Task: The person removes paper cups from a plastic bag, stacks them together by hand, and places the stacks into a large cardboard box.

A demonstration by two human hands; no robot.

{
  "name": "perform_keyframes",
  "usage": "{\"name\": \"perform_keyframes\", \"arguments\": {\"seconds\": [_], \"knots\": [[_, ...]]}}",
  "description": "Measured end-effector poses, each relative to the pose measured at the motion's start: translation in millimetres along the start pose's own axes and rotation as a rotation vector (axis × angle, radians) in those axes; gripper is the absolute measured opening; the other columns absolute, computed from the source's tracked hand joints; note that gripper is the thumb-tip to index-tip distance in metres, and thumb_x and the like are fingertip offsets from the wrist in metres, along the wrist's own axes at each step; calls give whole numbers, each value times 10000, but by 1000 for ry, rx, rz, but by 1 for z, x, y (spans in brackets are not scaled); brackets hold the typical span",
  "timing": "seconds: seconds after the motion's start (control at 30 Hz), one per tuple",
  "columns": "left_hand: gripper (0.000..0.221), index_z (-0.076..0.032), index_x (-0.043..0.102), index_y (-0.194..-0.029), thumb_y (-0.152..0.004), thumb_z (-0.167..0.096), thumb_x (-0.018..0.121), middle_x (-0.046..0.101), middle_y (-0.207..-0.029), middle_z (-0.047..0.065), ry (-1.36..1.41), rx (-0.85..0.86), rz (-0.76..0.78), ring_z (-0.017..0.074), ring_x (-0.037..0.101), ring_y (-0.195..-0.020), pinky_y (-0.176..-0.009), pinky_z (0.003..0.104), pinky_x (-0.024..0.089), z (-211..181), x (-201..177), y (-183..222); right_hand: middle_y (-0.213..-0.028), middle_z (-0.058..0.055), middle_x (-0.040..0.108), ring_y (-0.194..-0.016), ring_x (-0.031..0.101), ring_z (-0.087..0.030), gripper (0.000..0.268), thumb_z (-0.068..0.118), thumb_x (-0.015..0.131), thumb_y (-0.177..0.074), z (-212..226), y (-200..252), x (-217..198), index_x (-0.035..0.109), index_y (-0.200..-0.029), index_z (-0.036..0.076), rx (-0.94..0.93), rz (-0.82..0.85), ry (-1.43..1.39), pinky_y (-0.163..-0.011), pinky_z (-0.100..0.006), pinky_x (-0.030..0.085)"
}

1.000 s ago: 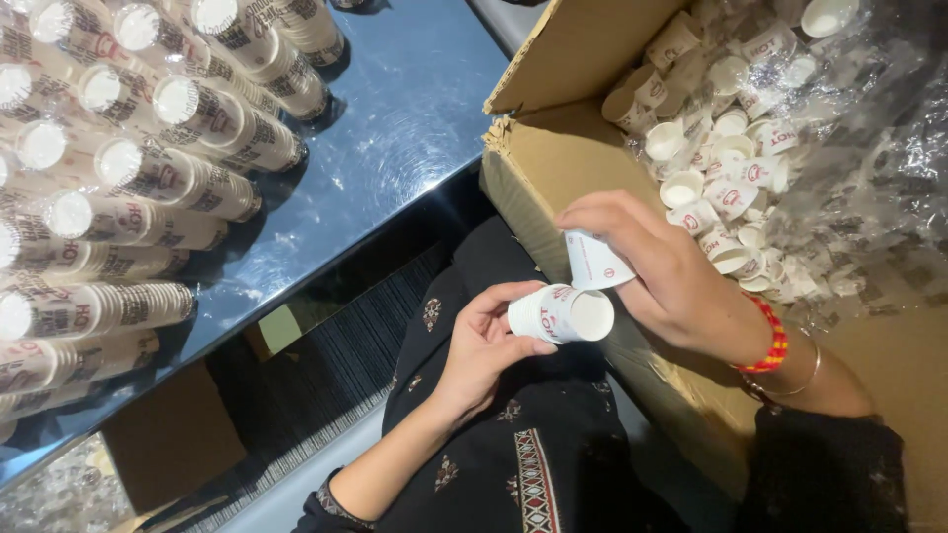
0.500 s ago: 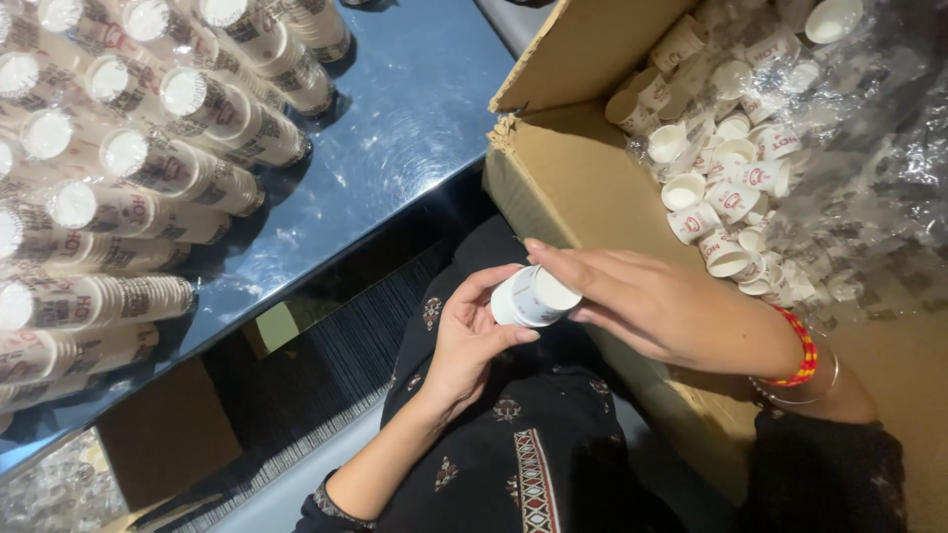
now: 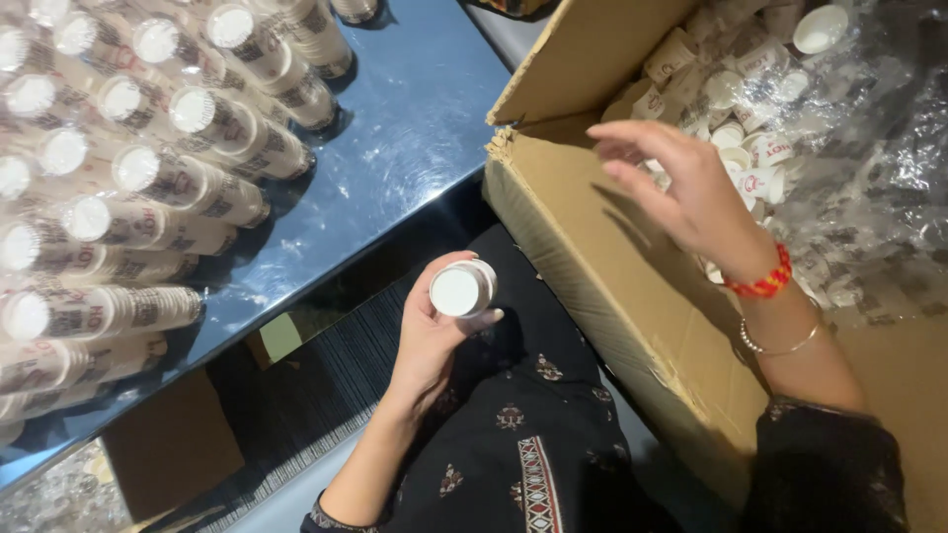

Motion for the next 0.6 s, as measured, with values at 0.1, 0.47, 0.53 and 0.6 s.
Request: {"name": "perform_keyframes", "arguments": {"seconds": [0.1,0.47,0.53,0.6], "knots": [[636,-26,592,-1331,-753,177,763,634,-1171,31,-125,210,-58,127,624,-1117,-978,318,569,-21,-19,-4,-1132,-242,669,-1047,648,-380,299,81,614,-1040,-82,-2,14,605,-1325,-12,95,-29,214,-886,-443,520],[624,21,579,-1355,-766,160,731,646,-1277,77,-63,191,28,170,635,-1201,-1033,346,568,-21,-3,-8,-980,-262,653,-1034,607,-438,242,162,743,-969,-213,35,37,642,-965,-58,274,-31,656,-938,-517,497],[627,20,578,-1360,-767,150,736,648,-1268,79,-49,180,25,171,639,-1190,-1024,351,568,-19,-3,-9,-984,-278,641,-1009,600,-440,298,181,745,-993,-222,39,36,619,-1005,-89,273,2,589,-919,-515,493],[631,18,577,-1364,-767,139,742,650,-1258,82,-36,171,33,173,643,-1179,-1014,356,567,-17,-3,-11,-987,-295,630,-983,594,-443,355,201,747,-1017,-224,39,39,597,-1045,-120,273,26,528,-901,-514,490]]}}
Point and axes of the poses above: each hand's wrist, its own y-axis away from the middle knuckle, its own x-axis out of the palm, z = x × y, the point moved 5 cm from there along -y, towards the middle knuckle
